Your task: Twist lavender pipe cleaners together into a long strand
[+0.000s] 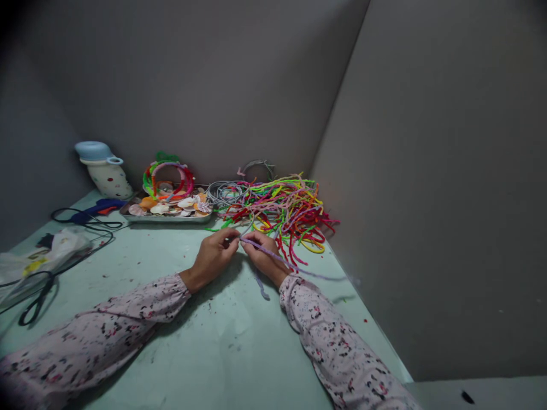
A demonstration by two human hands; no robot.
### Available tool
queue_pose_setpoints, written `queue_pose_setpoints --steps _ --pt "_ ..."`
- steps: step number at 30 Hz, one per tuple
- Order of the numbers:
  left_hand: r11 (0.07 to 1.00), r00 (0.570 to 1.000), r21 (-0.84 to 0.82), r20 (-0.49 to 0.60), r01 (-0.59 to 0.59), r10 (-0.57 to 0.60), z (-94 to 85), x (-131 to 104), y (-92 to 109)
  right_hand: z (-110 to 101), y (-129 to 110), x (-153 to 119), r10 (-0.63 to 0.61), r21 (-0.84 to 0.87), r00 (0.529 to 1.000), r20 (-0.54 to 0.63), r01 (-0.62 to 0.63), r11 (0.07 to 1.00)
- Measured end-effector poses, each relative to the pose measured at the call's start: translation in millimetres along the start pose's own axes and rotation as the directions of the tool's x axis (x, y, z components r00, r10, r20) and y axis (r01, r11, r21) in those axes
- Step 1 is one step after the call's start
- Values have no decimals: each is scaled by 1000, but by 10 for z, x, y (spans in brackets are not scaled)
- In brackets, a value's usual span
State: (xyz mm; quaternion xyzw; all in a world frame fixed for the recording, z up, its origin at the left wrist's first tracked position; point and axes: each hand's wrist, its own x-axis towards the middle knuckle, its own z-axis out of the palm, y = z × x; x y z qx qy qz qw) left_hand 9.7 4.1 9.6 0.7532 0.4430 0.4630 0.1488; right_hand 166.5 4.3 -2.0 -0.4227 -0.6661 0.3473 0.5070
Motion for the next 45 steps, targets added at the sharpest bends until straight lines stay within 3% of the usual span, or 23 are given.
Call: queue_pose_setpoints --steps 21,33,45 --pt "999 999 29 25 -41 40 21 3 -44 -4 -44 -1 -216 -280 976 -37 198 940" --pt "999 999 25 22 -48 47 21 -12 -41 -29 -12 -14 -162 -187 987 -16 156 970" --pt "1000 1000 -20 -5 -11 11 10 1 -43 -31 -49 -29 -207 -195 978 -28 198 961"
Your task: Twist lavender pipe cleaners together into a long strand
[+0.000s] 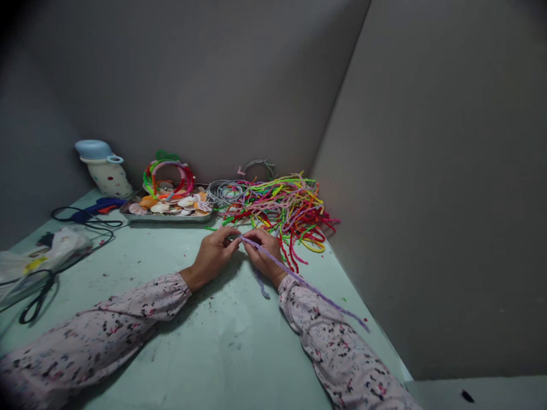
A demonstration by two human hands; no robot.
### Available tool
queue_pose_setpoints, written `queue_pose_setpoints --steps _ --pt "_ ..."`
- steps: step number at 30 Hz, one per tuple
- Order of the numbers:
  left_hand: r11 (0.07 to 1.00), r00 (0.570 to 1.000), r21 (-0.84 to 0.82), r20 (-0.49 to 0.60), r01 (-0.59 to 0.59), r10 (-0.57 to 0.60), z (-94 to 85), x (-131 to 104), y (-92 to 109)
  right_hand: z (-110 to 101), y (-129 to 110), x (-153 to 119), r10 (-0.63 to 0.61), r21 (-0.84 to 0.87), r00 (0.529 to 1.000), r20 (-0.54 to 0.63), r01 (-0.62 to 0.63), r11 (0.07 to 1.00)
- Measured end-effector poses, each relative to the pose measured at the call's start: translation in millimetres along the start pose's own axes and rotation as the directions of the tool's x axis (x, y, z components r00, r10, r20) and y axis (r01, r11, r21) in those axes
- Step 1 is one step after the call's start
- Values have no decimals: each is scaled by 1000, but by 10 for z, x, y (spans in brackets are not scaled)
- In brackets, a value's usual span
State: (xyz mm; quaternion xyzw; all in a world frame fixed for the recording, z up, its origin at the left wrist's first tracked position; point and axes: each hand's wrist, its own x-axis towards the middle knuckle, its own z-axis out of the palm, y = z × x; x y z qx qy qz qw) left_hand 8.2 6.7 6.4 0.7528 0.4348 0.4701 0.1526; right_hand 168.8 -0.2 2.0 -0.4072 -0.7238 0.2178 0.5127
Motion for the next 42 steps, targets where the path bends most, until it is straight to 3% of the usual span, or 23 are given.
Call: queue_pose_setpoints --steps 14,29,42 --pt "995 999 -83 -1 51 -51 16 -9 3 24 56 9 48 57 999 -16 -47 997" --pt "924 972 -305 57 233 -226 40 -15 14 41 37 15 72 49 997 -7 -72 996" --pt "864 938 -364 124 348 -325 30 0 53 36 11 6 72 11 997 12 -72 997"
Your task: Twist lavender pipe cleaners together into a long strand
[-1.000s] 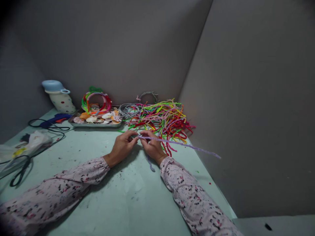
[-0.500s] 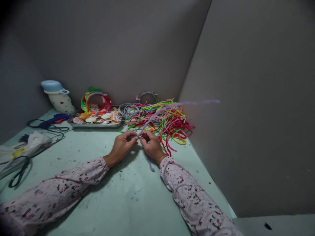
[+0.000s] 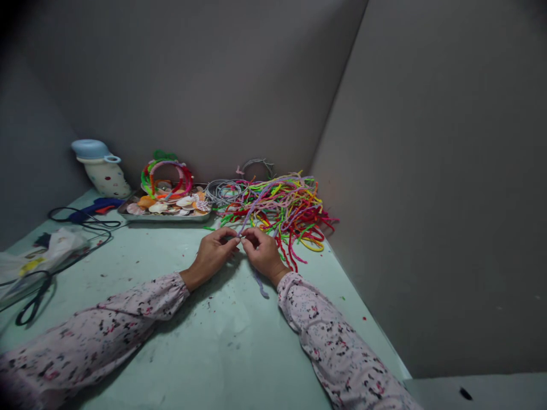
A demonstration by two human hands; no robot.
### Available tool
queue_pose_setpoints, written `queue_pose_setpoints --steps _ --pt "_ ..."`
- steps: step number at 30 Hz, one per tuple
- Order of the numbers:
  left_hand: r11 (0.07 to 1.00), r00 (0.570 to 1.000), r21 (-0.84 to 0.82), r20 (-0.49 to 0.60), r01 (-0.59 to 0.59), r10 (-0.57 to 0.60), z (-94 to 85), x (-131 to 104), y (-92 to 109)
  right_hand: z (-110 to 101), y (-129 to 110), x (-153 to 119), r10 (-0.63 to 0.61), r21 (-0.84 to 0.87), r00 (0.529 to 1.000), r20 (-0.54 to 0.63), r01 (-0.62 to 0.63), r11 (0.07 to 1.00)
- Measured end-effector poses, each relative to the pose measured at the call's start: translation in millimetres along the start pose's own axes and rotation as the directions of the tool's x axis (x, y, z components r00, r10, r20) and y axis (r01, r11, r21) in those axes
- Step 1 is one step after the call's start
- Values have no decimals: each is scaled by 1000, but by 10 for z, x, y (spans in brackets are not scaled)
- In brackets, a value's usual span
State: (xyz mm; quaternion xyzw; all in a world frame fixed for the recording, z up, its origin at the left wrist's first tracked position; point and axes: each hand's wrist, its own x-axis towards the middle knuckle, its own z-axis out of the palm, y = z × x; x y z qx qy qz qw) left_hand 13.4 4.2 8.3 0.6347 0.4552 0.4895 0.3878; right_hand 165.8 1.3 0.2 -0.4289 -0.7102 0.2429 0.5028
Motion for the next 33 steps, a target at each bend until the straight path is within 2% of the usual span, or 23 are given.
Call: queue_pose_setpoints --steps 12,22,33 --pt "999 1000 41 -11 -18 18 -7 0 9 9 28 8 20 20 1000 19 -20 1000" --pt "995 998 73 31 -65 63 -19 -2 12 12 31 -3 20 32 1000 13 -20 999" --pt "997 1000 74 2 -9 9 -29 25 -1 12 14 -7 -5 -3 999 49 5 1000"
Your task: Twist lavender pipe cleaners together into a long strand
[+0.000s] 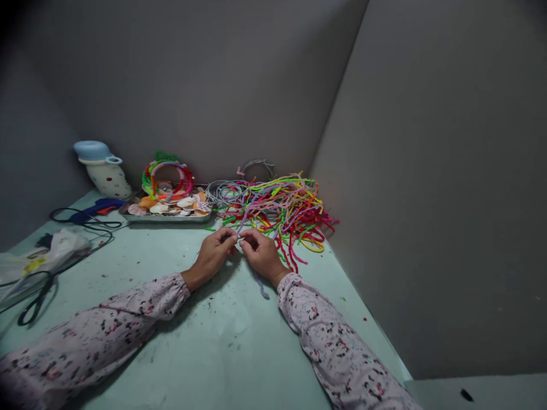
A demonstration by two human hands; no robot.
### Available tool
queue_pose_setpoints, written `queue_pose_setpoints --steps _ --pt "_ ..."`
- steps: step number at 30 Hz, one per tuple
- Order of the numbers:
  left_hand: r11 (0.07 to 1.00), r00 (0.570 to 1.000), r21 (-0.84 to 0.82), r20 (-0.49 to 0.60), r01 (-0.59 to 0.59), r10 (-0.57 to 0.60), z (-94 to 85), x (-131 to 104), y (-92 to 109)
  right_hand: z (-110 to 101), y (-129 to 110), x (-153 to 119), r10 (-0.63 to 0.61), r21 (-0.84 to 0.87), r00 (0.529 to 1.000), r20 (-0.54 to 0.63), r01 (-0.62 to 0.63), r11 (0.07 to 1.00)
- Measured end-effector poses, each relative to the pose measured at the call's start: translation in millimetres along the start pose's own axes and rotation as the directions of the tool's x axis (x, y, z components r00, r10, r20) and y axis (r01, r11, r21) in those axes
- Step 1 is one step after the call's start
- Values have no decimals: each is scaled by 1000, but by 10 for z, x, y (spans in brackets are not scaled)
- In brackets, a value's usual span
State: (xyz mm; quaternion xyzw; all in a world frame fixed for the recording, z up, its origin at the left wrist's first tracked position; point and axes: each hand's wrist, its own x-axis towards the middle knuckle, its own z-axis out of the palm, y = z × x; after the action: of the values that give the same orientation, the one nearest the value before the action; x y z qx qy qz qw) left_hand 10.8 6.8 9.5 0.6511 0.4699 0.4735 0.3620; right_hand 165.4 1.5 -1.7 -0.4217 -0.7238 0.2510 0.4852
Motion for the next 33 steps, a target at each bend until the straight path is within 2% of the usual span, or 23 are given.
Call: queue_pose_setpoints --steps 10,13,17,21,24,27,30,33 --pt "996 998 -75 53 37 -33 25 -2 -41 -1 -10 2 5 39 1000 -3 -4 999" --pt "1000 1000 4 23 -4 4 23 -13 -17 -6 -22 6 7 40 1000 -12 -6 999" --pt "977 990 176 -56 -116 128 -4 -15 28 -7 -14 8 -15 18 999 -33 15 1000" --pt "971 988 207 -68 -123 139 -10 -2 23 1 5 10 -38 -20 998 -58 37 999" --pt "978 987 158 -65 -133 145 4 22 -12 9 7 8 -69 -18 991 -111 68 998" --pt "996 994 42 -74 -79 82 18 39 -33 15 4 4 -75 -3 988 -135 75 997" --pt "992 999 -125 -53 -3 -3 23 36 -11 17 11 2 -63 -12 996 -67 63 998" --pt "974 1000 -228 -21 16 -21 21 24 29 18 25 6 -64 -50 998 3 64 997"
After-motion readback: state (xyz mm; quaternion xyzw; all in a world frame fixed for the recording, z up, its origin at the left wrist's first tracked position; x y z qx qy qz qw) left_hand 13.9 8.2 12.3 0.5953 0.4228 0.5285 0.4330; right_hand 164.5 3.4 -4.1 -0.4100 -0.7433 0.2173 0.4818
